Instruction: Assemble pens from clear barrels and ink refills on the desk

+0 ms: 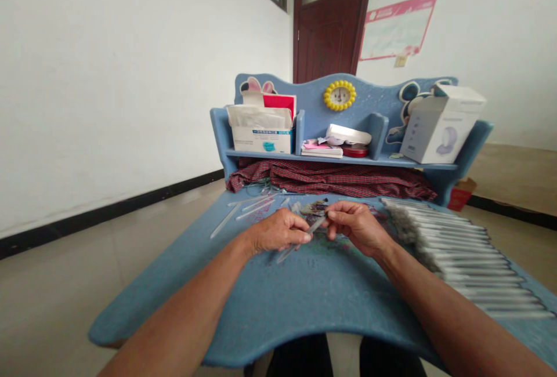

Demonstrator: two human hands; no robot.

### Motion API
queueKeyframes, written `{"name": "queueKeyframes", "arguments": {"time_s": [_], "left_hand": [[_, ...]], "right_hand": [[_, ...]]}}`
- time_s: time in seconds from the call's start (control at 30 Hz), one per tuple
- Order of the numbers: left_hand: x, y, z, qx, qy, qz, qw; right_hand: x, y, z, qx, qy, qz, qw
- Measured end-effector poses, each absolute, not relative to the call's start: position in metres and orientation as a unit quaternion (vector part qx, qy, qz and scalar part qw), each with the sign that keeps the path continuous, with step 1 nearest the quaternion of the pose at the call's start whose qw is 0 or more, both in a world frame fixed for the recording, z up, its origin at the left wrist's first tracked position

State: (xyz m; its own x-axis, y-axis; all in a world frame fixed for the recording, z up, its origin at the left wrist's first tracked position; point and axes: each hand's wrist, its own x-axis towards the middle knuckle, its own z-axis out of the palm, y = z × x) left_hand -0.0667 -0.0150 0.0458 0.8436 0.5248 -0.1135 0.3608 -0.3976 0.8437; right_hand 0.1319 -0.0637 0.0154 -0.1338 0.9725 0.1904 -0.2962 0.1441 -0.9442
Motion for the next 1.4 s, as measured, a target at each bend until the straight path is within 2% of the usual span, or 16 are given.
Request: {"name": "queueKeyframes", "arguments": {"time_s": [0.3,0.63,0.97,1.23,1.4], "left_hand": [[-0.067,-0.018,0.051,0.82,0.261,0.089,0.501],[-0.069,-0.018,0.05,0.818,0.274,0.043,0.503],[-0.064,-0.021,0.049,0.875,0.278,0.076,0.388],[-0.065,-0.021,0.051,0.866,0.28,0.085,0.406],[-0.065,-0.021,0.05,0.865,0.281,0.08,0.407]], "right_hand": [[0.132,-0.065,0.016,-0.338,-0.535,0.541,0.555],[0.147,-0.067,0.021,-0.38,-0.653,0.485,0.44],[0.143,-0.071,0.025,-0.443,-0.703,0.438,0.342],[0.146,-0.071,0.028,-0.436,-0.702,0.417,0.378],[0.142,-0.071,0.027,-0.468,-0.702,0.405,0.352]]}}
